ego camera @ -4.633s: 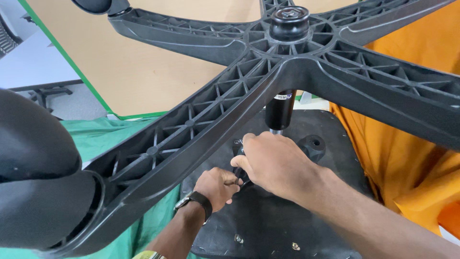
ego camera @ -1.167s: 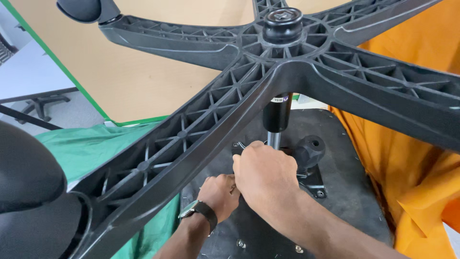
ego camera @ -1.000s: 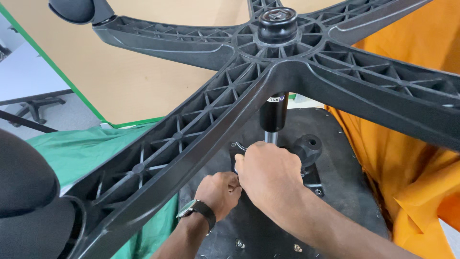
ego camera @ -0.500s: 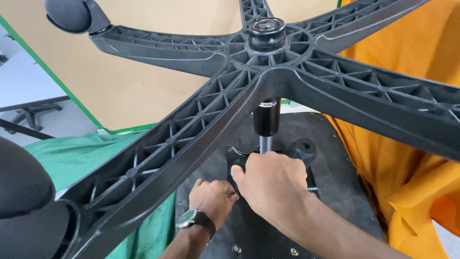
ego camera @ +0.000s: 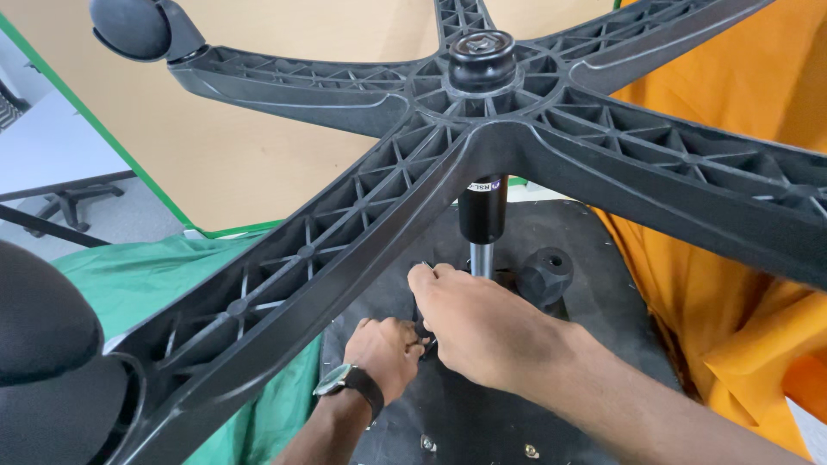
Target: The person uses a wrench to tighten a bolt on the underside of an office chair base, securing the central gas lift cylinder to the base. The person holds the base steady with one hand while turning the wrench with the other.
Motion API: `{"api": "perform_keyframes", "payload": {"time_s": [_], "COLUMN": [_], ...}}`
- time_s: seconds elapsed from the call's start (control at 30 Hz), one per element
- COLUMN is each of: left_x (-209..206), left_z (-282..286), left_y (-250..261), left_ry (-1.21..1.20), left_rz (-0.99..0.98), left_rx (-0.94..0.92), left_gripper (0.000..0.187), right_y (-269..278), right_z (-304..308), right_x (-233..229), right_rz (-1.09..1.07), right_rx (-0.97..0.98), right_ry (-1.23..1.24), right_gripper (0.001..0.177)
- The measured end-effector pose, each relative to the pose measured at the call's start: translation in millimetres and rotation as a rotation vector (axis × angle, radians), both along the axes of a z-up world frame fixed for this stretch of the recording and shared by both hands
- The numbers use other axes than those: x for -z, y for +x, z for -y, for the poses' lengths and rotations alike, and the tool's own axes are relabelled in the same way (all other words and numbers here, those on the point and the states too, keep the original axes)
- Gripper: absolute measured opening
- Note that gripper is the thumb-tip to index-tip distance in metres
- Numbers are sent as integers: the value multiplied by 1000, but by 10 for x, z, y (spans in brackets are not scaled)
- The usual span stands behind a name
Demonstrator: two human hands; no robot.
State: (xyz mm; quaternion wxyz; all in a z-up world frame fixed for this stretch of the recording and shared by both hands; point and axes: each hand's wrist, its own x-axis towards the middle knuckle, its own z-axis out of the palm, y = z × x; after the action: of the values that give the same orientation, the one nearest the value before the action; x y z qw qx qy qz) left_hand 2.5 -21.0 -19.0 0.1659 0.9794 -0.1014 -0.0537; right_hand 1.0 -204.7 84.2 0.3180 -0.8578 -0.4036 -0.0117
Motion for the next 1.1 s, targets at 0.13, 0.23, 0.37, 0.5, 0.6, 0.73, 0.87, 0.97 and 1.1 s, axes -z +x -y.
{"api": "perform_keyframes", "payload": {"time_s": [0.13,0.23,0.37,0.5,0.6,0.73,0.87,0.97,1.1], "left_x": [14,-36,-90,-120,-155,-146,-79,65,233], "left_z": [-70,-97,-118,-66,-53,-161,-89,-127,-144], "left_y": [83,151,246,368,481,489,650,746,786], "left_ry": [-84,-79,-80,-101,-96,-239,-153,-177,264], "left_rz": [-92,-128,-163,-170,-293,-216,-299,-298,134], "left_rx": [-155,-186,-179,-167,-206,-189,-153,-102,193], "left_gripper": [17,17,17,21,20,18,19,19,26], "right_y": [60,119,252,408,496,528,680,710,694], "right_z": [-146,-250,-303,-327,-415,-534,-402,-464,-563], "right_x": [-12,-70,-135,-111,-75,-49,-111,-95,-23], "right_rz": [-72,-127,-146,-185,-128,-46,-242,-206,-175], "right_rx": [81,161,210,222,165,281,460,491,525], "right_ry": [-103,-175,-192,-260,-439,-414,-393,-431,-444], "right_gripper": [19,20,25,37,22,26,51,53,50]}}
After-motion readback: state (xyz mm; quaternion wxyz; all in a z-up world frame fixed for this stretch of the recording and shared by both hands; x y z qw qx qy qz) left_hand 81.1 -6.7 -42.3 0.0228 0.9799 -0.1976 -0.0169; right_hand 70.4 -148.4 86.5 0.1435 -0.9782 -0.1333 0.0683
